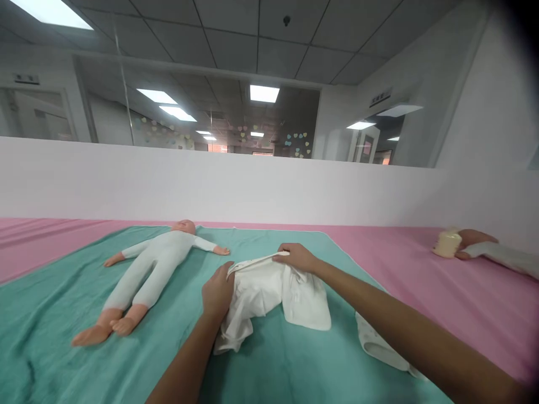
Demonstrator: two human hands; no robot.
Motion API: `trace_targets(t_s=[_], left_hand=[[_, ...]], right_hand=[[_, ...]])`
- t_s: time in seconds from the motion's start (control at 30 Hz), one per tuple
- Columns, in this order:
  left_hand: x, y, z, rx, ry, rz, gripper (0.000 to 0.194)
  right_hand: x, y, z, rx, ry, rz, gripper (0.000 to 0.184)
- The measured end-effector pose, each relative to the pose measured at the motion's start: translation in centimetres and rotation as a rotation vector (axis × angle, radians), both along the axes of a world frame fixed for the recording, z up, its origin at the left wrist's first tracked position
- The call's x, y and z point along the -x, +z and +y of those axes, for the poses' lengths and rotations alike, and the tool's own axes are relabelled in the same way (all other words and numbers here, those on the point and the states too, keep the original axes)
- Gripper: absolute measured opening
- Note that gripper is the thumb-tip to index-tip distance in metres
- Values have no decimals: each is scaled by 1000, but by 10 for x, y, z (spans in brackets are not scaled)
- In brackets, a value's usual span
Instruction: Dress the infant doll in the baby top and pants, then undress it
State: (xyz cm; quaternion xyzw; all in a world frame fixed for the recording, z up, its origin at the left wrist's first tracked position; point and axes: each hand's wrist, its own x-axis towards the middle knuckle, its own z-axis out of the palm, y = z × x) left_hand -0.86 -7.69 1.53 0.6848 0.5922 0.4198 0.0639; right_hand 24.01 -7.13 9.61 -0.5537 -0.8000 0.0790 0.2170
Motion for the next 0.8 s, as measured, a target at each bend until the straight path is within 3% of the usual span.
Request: trace_targets(t_s=[0.1,0.2,0.27,0.37,0.47,0.57,0.67,0.8], left_hand=[[0,9,-14,-79,68,139,36],[0,39,-33,-143,148,223,38],[1,74,-48,-183,212,288,40],[0,138,-74,-238,268,396,41],[-4,199,-101,-236,189,460,40],[-6,242,-124,-258,84,387,42],[-4,267,-139,-278,1,324,46],[10,276,-152,-261,7,313,46]], right_hand=[[13,22,-13,-47,99,-51,31],[24,40,-31,-262,52,-180,19],[23,57,-42,-372,-12,-214,15],[14,93,-59,-487,-77,-182,13],[6,135,-83,-599,-51,-116,13],[4,173,-114,-699,10,-48,17],[2,198,-143,-744,36,-29,20],[-11,208,-165,-573,68,-44,27]])
